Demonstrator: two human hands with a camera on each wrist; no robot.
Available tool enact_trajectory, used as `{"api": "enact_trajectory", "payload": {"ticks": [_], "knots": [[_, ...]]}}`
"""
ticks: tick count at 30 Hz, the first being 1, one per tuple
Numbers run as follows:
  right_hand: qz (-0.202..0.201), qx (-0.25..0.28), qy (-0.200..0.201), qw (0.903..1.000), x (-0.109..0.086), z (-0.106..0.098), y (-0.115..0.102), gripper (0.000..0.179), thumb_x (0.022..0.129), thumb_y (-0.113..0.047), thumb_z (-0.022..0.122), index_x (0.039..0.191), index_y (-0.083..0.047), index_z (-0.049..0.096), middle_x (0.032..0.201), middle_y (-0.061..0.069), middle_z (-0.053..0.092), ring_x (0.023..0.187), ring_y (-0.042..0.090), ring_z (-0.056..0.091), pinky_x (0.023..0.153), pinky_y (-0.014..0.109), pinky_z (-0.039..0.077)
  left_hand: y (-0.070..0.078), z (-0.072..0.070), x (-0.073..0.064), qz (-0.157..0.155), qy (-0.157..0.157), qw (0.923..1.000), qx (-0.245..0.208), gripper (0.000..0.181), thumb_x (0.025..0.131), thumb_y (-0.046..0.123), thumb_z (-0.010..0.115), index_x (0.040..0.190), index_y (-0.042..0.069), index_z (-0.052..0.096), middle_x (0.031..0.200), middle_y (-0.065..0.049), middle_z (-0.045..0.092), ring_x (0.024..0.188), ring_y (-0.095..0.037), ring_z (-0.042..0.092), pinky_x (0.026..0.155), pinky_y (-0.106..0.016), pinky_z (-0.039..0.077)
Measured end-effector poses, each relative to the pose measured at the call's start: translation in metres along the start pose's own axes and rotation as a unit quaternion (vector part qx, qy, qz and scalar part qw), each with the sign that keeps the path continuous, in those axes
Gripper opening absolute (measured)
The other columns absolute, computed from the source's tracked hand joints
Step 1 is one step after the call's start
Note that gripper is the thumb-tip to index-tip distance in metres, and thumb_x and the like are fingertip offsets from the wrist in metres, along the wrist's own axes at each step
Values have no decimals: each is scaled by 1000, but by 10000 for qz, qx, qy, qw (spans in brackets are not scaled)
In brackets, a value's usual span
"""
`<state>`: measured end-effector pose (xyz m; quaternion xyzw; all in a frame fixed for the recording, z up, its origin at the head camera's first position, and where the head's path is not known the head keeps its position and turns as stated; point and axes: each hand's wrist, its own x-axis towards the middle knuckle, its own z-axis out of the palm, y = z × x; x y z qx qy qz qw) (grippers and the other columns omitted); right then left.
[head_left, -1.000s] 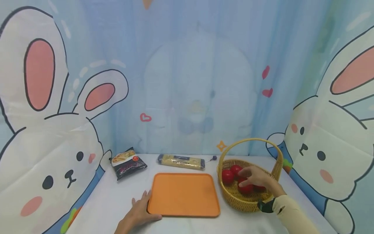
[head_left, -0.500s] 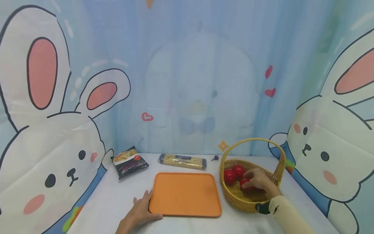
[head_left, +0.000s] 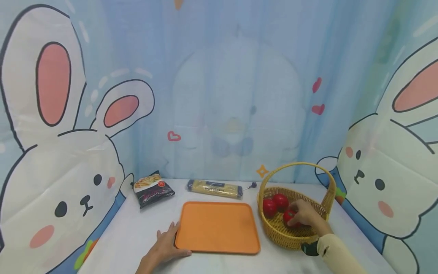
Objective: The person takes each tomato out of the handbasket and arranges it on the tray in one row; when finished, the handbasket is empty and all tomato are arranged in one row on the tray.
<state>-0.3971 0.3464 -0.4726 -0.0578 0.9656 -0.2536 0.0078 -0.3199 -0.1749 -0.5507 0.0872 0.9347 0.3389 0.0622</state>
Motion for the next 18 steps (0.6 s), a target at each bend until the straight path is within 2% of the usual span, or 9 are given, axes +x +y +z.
{"api": "enact_trajectory", "payload": {"ticks": [8,18], "knots": [[-474,298,140,9983,-6,-1,-11,69,73,-11,100,127,17,67,124,33,71,113,49,69,95,60,62,-5,0,0,62,12,9998,-206,130,71,66,94,161,-8,38,164,-41,34,154,-60,30,122,-85,0],[-766,236,263,9964,-16,-21,-47,70,78,-23,100,129,13,68,123,28,73,107,41,72,89,55,67,8,-1,0,-50,-70,10000,-6,122,76,56,96,162,-7,38,165,-38,35,156,-58,27,121,-86,0]]}}
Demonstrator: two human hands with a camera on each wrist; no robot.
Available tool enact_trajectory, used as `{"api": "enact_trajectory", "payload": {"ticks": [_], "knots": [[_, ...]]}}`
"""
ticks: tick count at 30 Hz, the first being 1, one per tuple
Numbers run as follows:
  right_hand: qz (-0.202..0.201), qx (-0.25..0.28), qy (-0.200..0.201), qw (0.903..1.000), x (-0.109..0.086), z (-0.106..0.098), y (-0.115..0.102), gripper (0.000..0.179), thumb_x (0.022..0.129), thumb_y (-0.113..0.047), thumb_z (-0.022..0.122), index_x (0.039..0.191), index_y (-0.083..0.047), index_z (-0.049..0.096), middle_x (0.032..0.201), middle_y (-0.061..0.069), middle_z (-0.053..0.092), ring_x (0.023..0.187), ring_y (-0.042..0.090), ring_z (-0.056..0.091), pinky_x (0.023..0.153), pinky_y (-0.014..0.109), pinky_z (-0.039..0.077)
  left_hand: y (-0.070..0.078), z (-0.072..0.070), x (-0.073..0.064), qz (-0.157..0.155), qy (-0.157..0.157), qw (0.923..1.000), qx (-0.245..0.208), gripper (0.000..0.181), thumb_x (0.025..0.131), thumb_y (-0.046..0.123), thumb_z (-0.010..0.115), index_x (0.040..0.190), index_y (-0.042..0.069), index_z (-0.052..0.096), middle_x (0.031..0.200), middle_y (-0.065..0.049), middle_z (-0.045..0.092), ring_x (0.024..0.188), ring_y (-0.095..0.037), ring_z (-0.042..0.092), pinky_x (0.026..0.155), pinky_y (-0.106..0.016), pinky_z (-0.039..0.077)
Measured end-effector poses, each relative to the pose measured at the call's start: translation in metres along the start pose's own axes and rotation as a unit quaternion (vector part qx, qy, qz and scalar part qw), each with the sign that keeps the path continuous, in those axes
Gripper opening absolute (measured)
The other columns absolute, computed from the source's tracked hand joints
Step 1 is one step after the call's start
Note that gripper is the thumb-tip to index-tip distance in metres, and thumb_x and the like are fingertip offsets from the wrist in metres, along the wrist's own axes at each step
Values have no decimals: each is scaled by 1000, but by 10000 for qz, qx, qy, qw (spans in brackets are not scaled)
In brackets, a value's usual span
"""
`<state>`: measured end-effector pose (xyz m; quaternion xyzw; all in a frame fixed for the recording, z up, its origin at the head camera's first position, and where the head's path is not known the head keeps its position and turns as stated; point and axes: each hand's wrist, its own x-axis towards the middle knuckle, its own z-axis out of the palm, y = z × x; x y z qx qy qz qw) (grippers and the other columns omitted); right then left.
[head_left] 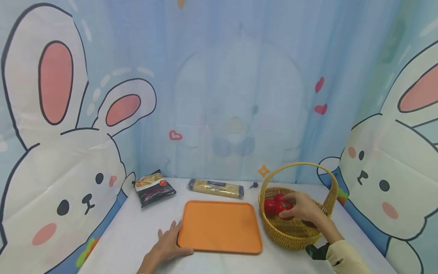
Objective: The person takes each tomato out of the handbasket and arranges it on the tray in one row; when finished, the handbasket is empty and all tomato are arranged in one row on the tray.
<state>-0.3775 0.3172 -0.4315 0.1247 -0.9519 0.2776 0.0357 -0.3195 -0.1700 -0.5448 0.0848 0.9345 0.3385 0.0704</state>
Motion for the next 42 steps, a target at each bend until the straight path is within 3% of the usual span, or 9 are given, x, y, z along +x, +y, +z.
{"api": "enact_trajectory", "payload": {"ticks": [9,15,20,27,35,42], "knots": [[-710,105,-13,9974,-11,1,-59,62,79,-35,98,124,2,77,117,14,77,105,30,70,82,46,69,4,0,0,-36,59,9998,188,115,78,51,96,162,-5,40,165,-36,38,156,-56,30,122,-86,3],[-1383,554,-184,9887,-7,23,-104,60,82,-33,96,128,1,75,117,13,79,106,29,73,79,35,68,2,1,2,-58,73,9997,227,115,77,51,96,161,-5,41,164,-37,38,155,-57,31,122,-86,4],[-1648,892,-177,9821,2,47,-132,57,82,-29,97,127,-1,76,115,11,79,104,28,74,75,28,67,-4,4,5,-6,70,10000,48,121,74,58,96,162,-5,40,164,-39,36,154,-59,31,121,-87,2],[-1520,1068,-38,9826,14,83,-157,58,82,-29,97,128,0,76,112,10,80,102,27,73,72,28,66,-15,9,11,122,215,9996,-166,126,69,65,96,160,-5,43,163,-39,38,150,-63,35,120,-87,2],[-1285,1431,-38,9813,31,130,-176,56,84,-27,95,127,2,76,110,12,79,101,26,70,74,33,65,-8,9,5,74,249,9994,-236,122,71,61,97,160,-3,43,163,-38,39,151,-62,35,121,-86,2],[-1110,1530,118,9819,46,177,-184,56,86,-27,94,129,4,74,115,16,77,98,26,71,80,39,69,-2,3,0,-74,296,9995,14,112,73,51,99,159,1,48,162,-38,41,148,-66,36,122,-85,8]]}}
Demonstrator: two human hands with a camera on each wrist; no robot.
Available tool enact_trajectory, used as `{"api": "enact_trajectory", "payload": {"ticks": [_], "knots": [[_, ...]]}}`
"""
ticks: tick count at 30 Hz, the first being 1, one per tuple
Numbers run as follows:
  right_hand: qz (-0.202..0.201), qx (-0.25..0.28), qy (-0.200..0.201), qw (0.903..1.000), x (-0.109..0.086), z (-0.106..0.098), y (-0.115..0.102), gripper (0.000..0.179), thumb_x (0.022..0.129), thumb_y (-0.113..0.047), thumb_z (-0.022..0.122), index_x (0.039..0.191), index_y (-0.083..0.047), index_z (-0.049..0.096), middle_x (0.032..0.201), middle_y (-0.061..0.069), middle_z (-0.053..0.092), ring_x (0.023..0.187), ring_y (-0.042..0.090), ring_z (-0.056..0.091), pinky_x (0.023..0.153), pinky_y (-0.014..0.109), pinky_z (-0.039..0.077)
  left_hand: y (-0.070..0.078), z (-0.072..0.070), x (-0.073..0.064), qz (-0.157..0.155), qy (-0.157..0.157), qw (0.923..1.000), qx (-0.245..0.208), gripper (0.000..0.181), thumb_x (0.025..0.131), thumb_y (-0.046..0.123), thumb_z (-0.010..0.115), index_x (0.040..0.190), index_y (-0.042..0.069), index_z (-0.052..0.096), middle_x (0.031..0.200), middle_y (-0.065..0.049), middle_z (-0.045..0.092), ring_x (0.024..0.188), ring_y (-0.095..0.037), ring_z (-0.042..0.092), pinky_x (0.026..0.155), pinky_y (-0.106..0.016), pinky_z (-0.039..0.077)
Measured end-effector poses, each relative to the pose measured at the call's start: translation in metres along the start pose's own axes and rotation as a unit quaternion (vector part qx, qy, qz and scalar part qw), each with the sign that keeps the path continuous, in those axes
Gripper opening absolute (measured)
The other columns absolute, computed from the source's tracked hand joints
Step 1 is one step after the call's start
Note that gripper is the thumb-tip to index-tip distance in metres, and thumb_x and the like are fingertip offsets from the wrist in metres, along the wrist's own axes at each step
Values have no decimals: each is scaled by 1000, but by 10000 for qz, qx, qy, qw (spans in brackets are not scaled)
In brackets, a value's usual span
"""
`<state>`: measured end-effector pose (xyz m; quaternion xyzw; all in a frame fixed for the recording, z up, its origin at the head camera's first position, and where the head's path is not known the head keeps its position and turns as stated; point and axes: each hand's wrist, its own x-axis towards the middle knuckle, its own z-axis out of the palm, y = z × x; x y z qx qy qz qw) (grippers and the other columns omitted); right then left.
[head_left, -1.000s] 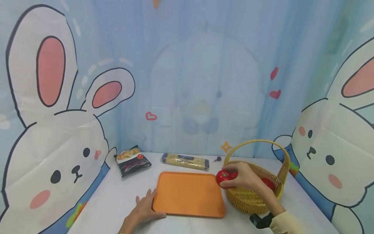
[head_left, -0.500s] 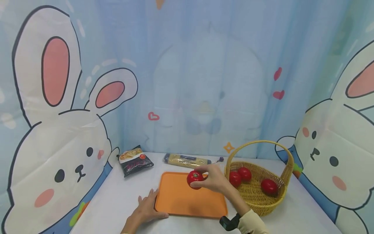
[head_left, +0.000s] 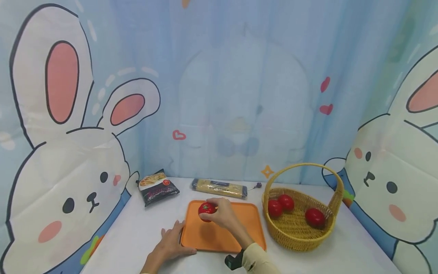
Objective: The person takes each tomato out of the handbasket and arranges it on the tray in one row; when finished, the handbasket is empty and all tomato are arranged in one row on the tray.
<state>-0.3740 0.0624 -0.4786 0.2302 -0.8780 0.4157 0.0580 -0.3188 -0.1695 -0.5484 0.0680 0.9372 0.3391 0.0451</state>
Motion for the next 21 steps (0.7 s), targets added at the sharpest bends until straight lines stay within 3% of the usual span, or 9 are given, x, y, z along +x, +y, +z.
{"api": "enact_trajectory", "payload": {"ticks": [10,21], "knots": [[64,189,95,9998,6,41,26,56,82,-19,97,124,9,74,114,18,78,97,26,70,84,41,68,0,1,4,-202,44,9998,-3,109,72,50,100,157,3,50,162,-36,42,148,-64,37,123,-84,9],[156,593,77,9981,5,58,37,60,86,-21,94,133,6,70,126,19,75,110,33,71,97,54,64,-4,2,3,-71,116,9998,-119,111,71,50,100,157,1,50,161,-39,41,147,-66,37,122,-85,8]]}}
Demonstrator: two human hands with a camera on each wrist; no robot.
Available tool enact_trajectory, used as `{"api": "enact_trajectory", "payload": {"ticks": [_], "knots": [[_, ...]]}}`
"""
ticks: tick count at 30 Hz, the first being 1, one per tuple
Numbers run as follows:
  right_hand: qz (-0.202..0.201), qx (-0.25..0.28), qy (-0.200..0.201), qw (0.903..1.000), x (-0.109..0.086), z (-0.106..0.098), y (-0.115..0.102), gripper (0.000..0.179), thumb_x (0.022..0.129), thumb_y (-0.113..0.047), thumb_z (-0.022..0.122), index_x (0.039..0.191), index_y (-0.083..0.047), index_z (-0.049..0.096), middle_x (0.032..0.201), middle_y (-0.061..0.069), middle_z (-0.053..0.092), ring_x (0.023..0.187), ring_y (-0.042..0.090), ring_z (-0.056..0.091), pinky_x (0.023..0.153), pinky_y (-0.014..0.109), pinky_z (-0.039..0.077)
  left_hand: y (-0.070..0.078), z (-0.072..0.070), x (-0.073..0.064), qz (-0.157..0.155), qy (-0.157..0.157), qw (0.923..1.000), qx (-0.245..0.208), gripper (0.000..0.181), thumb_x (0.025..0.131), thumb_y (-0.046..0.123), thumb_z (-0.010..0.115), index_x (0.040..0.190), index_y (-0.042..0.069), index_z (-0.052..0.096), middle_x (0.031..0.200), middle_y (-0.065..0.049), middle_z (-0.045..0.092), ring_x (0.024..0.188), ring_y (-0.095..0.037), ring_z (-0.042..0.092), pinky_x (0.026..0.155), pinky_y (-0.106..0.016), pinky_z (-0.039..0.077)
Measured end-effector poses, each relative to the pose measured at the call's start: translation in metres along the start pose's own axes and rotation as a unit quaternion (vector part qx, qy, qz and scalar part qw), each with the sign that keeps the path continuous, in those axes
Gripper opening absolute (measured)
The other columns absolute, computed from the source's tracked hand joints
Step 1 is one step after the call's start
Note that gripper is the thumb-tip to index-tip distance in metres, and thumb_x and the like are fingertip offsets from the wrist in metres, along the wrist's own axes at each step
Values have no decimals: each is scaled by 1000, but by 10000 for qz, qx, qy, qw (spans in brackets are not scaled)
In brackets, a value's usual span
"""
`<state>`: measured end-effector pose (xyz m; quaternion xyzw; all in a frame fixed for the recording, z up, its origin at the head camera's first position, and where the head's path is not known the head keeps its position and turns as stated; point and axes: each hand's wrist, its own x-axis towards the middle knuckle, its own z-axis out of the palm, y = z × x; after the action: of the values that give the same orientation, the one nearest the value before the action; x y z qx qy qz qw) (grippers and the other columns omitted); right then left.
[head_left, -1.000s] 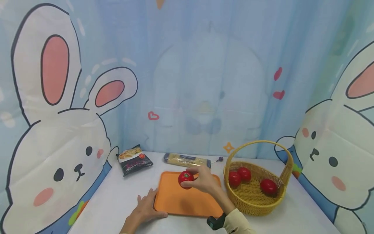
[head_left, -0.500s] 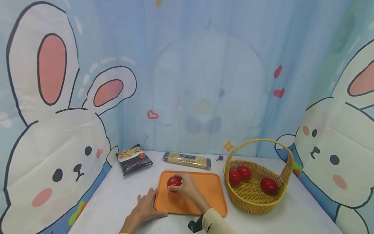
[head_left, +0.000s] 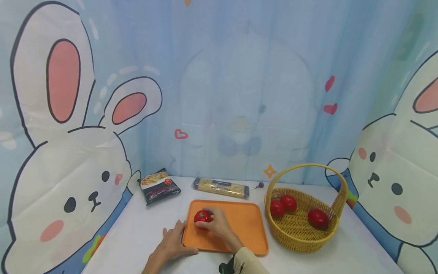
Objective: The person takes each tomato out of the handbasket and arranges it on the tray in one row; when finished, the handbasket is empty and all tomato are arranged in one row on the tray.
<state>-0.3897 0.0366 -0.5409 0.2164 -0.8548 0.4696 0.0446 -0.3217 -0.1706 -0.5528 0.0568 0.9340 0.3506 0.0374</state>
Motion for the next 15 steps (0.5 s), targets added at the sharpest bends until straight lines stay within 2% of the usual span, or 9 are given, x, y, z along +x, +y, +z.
{"api": "enact_trajectory", "payload": {"ticks": [4,9,12,15], "knots": [[-57,172,116,9998,-2,5,2,58,85,-19,94,131,7,70,125,20,76,116,37,71,102,56,62,-1,2,-1,-76,-19,10000,-62,112,71,52,100,156,0,51,162,-39,40,147,-67,36,123,-85,8],[-48,386,164,9991,-3,12,2,60,85,-17,95,132,8,68,125,21,75,114,38,71,99,55,63,0,2,-6,-174,30,9998,-29,110,70,51,101,155,1,53,162,-38,41,146,-67,36,122,-85,11],[-17,421,188,9989,-4,12,1,66,84,-17,95,137,9,65,131,24,72,120,42,70,102,56,61,2,1,-6,-160,78,9998,-24,109,70,51,101,155,2,53,162,-38,41,147,-67,35,122,-85,11],[63,438,70,9990,-7,0,-3,73,88,-21,93,146,7,59,143,28,66,133,45,64,109,59,56,4,0,-5,-137,94,9999,-3,109,70,50,101,155,2,53,162,-38,41,147,-69,34,121,-85,12]]}}
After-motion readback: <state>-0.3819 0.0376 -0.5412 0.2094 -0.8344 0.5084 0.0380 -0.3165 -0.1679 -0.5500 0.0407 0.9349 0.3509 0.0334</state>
